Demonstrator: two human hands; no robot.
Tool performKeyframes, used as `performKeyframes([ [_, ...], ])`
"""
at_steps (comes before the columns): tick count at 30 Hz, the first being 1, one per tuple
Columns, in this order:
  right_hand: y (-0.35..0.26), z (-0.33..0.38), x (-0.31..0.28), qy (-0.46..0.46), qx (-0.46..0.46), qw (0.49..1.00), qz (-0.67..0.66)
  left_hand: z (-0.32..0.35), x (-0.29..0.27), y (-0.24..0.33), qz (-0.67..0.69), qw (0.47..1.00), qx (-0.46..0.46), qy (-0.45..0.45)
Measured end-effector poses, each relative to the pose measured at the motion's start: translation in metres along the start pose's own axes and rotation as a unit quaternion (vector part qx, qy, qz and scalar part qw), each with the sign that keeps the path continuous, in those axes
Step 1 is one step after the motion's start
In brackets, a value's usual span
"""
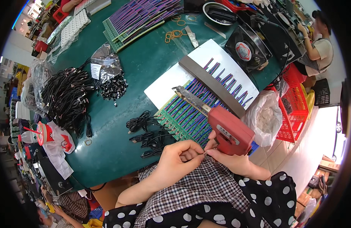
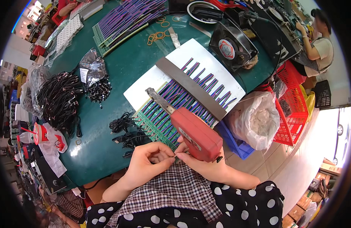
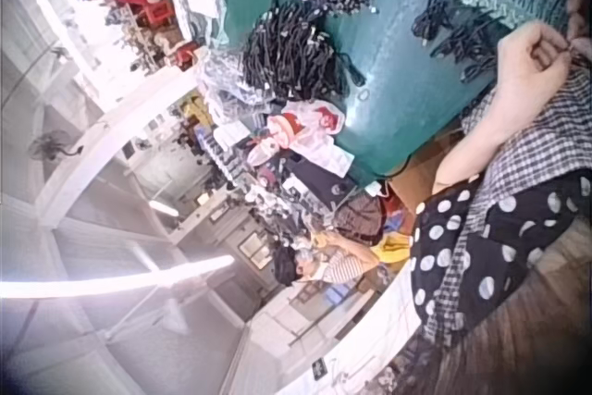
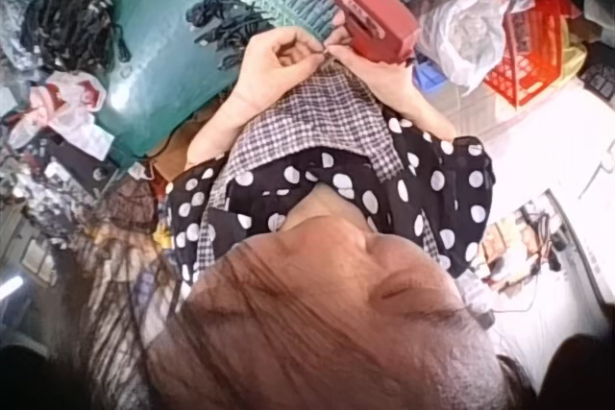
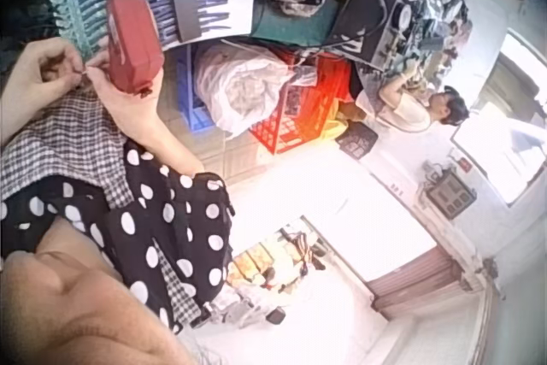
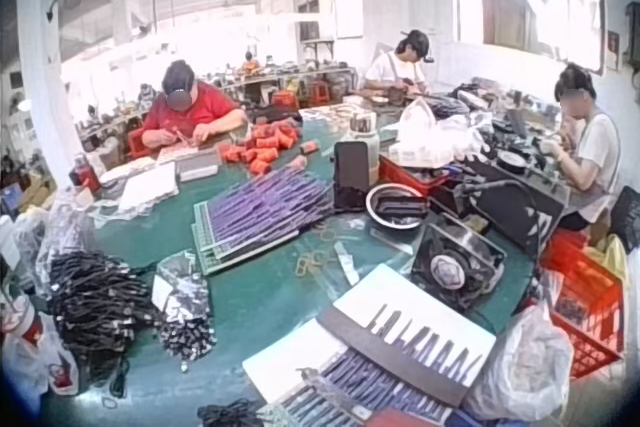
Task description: The person attaches electronic components and USB cable wires to a circuit board assembly by hand, soldering them into place using a soldering iron.
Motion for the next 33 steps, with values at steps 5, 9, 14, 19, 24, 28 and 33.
performKeyframes([
  [5, -0.002, -0.002, 0.003, 0.001, 0.017, 1.000, 0.009, -0.001, 0.003, 0.001, -0.013, 1.000, -0.012, 0.021],
  [9, -0.004, -0.003, 0.004, -0.002, 0.002, 1.000, -0.002, 0.012, -0.001, 0.009, -0.091, 0.975, 0.110, 0.169],
  [14, 0.000, 0.021, -0.032, -0.011, 0.043, 0.996, 0.076, 0.015, -0.027, 0.013, -0.312, 0.910, 0.132, 0.240],
  [19, 0.021, 0.063, -0.069, -0.009, 0.034, 0.995, 0.090, -0.002, -0.018, -0.012, -0.338, 0.894, 0.129, 0.264],
  [24, 0.013, 0.072, -0.068, 0.031, 0.131, 0.989, 0.067, -0.009, -0.012, -0.021, -0.405, 0.852, 0.177, 0.281],
  [28, 0.016, 0.075, -0.070, -0.013, 0.109, 0.986, 0.126, -0.012, -0.014, -0.020, -0.380, 0.866, 0.170, 0.277],
  [33, 0.013, 0.060, -0.066, -0.016, 0.073, 0.986, 0.151, -0.011, -0.014, -0.021, -0.401, 0.856, 0.176, 0.276],
])
Point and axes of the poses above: each hand's wrist, its own z-axis away from the middle knuckle, its own x-axis out of the palm, y = z × x, the point moved 2 cm from there along -z, towards the middle knuckle, and after that the axes turned 1 degree about y, right-handed, at the moved point
